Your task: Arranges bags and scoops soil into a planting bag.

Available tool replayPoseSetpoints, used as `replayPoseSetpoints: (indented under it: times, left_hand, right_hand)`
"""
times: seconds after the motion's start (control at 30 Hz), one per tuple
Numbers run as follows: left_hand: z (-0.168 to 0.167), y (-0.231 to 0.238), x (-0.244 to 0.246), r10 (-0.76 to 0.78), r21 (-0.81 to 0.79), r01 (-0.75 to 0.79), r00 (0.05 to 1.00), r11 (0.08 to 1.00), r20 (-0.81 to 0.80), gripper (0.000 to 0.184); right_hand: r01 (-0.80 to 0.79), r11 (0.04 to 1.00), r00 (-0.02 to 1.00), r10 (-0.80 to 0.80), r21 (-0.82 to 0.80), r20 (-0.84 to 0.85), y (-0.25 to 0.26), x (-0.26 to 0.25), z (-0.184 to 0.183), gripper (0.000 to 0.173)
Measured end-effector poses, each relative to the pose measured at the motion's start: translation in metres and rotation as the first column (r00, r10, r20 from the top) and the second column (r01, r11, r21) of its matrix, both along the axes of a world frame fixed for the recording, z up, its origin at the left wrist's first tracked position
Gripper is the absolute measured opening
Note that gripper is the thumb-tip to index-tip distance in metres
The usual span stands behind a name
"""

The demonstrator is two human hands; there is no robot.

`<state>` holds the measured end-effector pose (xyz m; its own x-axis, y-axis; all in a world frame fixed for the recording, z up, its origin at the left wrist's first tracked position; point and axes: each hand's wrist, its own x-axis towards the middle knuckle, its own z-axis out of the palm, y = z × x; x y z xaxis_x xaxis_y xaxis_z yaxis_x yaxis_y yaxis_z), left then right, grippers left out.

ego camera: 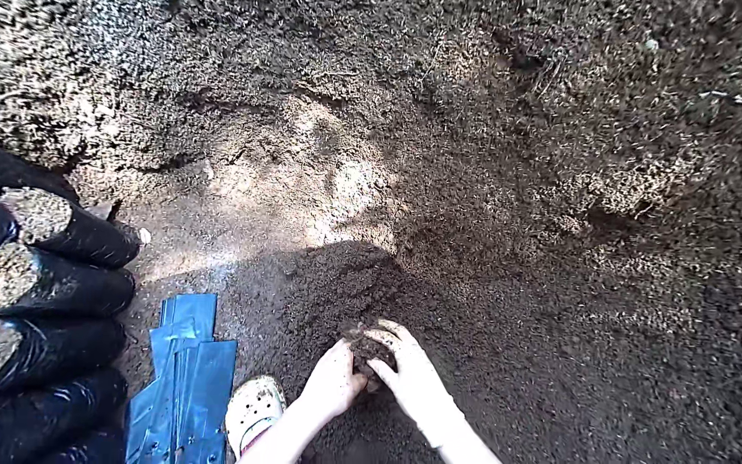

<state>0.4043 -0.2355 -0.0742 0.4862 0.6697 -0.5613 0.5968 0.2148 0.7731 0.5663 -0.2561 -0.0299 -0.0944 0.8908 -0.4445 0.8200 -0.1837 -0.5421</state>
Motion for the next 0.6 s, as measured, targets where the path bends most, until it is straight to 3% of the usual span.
replayPoseSetpoints:
  times: [0.07,0.2,0.27,0.33,0.47,0.6]
  left_hand:
    - [0.000,-0.001,-0.001,0.001,-0.039,-0.001,1.000,0.999,-0.007,0.077]
    - [-0.001,-0.002,-0.003,0.008,-0.018,-0.008,1.000,1.000,0.000,0.083]
    - [-0.002,-0.003,-0.005,0.001,0.005,-0.001,1.000,1.000,0.002,0.085]
    - [-0.003,-0.006,-0.005,-0.017,0.014,0.017,1.000,1.000,0.003,0.085]
    - [-0.004,-0.007,-0.004,-0.052,0.038,0.052,0.999,0.998,-0.011,0.081]
    - [0.009,-0.005,0.008,-0.161,0.082,0.177,0.972,0.981,-0.170,0.075]
  right_hand:
    - [-0.023,0.999,0.999,0.021,0.039,0.044,-0.011,-0.006,-0.015,0.042]
    - [-0.057,0.995,0.998,0.056,0.085,0.008,-0.027,0.002,-0.012,0.051]
    - [-0.052,0.974,0.998,0.046,0.222,0.032,-0.038,-0.002,-0.012,0.043]
    - [-0.079,0.964,0.994,0.058,0.254,0.088,-0.045,-0.011,-0.020,0.035]
    - [-0.114,0.983,0.983,0.091,0.143,0.162,-0.039,-0.023,-0.038,0.033]
    - [-0.190,0.978,0.956,0.205,-0.087,0.210,-0.026,-0.020,-0.032,0.037]
